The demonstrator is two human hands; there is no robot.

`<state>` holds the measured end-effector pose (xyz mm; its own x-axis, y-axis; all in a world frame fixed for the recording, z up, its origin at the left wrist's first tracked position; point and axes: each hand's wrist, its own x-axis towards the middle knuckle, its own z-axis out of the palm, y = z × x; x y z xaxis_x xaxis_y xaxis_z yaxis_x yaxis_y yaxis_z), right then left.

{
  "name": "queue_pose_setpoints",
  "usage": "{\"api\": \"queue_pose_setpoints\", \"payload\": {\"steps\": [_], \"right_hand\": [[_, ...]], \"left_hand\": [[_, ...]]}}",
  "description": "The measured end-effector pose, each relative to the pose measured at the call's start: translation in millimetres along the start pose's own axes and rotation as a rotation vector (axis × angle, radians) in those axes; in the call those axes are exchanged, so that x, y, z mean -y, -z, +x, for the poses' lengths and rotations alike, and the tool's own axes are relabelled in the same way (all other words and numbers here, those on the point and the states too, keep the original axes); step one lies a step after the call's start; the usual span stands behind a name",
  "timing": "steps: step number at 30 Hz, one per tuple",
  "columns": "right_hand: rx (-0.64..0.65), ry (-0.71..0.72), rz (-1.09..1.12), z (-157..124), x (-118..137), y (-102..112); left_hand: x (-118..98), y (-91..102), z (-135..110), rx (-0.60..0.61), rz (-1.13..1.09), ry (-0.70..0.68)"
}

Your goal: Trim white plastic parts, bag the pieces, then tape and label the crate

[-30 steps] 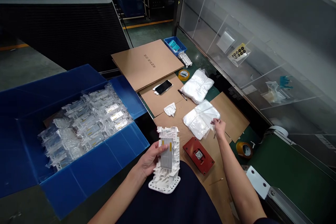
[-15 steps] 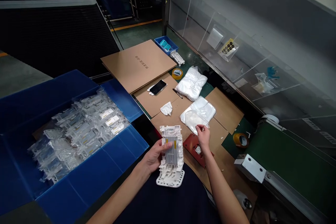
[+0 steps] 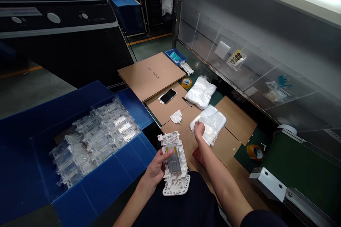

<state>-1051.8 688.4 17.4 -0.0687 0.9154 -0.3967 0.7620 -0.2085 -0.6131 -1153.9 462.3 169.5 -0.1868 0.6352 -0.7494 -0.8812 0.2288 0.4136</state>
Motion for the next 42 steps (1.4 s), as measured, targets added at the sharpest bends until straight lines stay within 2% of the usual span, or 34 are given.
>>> {"api": "queue_pose_setpoints", "payload": {"steps": [4,9,12,15,18,21,25,28,30,32,36,38,42], "right_hand": [[-0.001,0.083,0.216,-26,1,29],[0.196,0.188,0.433,-92,6,61],[0.340,0.126,0.554,-129,10,65],[0.451,-0.048,0.760,-152,14,63],[0.368,-0.168,0.901,-156,17,67],[0.261,-0.259,1.048,-145,16,88],[0.405,-0.370,1.293,-131,11,129],[0.503,-0.410,1.364,-132,14,148],[0.506,-0.338,1.322,-135,19,152],[0.478,-0.205,1.208,-138,24,151],[0.270,0.060,0.889,-134,29,146],[0.205,0.184,0.779,-130,28,148],[0.269,0.541,0.514,-122,31,163]], "left_hand": [[-3,5.3,2,-0.006,-0.041,-0.019],[1,-6.1,12,0.085,-0.065,0.043],[9,-16.1,17,0.100,-0.066,0.071],[16,-19.5,20,0.056,-0.069,0.061],[18,-14.3,22,0.002,-0.061,0.036],[11,-3.1,23,-0.032,-0.042,0.004],[-6,8.9,26,-0.047,0.006,-0.056],[-16,8.4,25,0.007,0.086,-0.061],[-19,5.1,23,0.057,0.145,-0.049],[-22,2.1,20,0.128,0.223,-0.046],[-34,-0.2,14,0.288,0.390,-0.079],[-45,-2.2,11,0.363,0.464,-0.102],[-64,-15.1,4,0.466,0.734,-0.128]]}}
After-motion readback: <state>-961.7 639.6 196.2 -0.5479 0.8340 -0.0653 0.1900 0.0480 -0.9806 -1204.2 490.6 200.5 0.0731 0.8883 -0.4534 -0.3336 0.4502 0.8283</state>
